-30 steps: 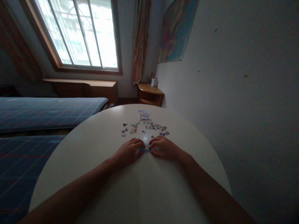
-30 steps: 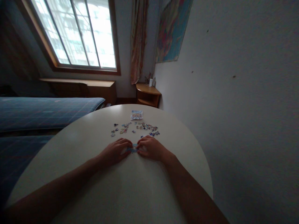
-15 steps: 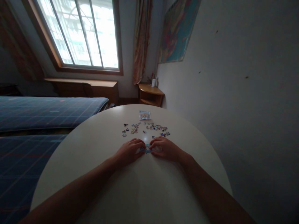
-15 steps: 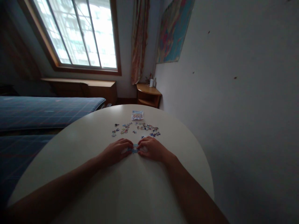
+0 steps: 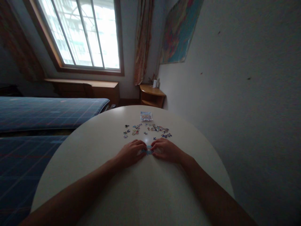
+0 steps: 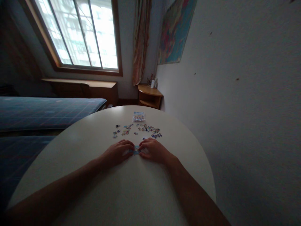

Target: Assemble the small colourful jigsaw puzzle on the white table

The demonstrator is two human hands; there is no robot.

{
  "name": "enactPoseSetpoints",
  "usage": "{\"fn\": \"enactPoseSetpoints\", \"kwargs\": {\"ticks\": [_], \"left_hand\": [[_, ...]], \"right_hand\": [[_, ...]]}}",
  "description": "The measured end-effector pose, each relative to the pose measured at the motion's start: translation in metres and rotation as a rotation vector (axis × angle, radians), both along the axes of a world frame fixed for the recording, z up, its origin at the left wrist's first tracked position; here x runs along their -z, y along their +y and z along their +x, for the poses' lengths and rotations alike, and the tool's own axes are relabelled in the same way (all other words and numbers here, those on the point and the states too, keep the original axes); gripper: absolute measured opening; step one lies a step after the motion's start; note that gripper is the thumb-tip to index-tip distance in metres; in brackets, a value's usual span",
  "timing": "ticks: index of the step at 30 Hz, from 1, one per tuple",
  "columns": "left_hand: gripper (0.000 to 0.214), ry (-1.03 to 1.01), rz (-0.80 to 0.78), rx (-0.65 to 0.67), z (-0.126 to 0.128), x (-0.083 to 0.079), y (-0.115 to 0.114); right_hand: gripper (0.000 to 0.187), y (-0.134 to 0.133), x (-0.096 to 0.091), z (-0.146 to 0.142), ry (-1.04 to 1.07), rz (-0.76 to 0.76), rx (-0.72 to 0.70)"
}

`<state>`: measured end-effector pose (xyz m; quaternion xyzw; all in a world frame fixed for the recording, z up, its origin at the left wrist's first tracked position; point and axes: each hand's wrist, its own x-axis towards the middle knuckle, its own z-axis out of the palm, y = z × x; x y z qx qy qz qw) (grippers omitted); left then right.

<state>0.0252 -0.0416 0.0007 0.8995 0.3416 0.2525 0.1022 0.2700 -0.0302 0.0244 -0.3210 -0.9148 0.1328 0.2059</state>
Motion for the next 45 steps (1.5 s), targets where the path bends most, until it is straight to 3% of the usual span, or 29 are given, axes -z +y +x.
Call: {"fn": "enactPoseSetpoints", "kwargs": {"ticks": [18,21,26,29,37,45], "left_hand": [[0.013,0.010,-0.008,-0.010,0.000,0.000,0.000],[0.015,-0.017,-0.005,-0.082,0.000,0.001,0.003],[0.024,-0.042,0.053,-0.368,-0.008,0.007,0.018],[0.037,0.024,0.038,-0.468,-0.014,0.010,0.024],[0.031,0.110,0.100,-0.595,-0.016,0.014,0.026],[0.039,0.114,0.084,-0.573,-0.020,0.011,0.033]], "right_hand": [[0.017,-0.002,-0.002,-0.001,-0.002,-0.003,0.006],[0.016,-0.002,-0.001,-0.001,0.004,-0.001,0.004],[0.015,-0.003,-0.003,-0.001,0.003,-0.017,0.009],[0.015,-0.003,-0.003,-0.001,0.004,-0.021,0.006],[0.015,-0.001,0.000,0.000,0.022,-0.015,-0.008],[0.016,-0.002,-0.001,-0.001,-0.002,-0.023,0.004]]}}
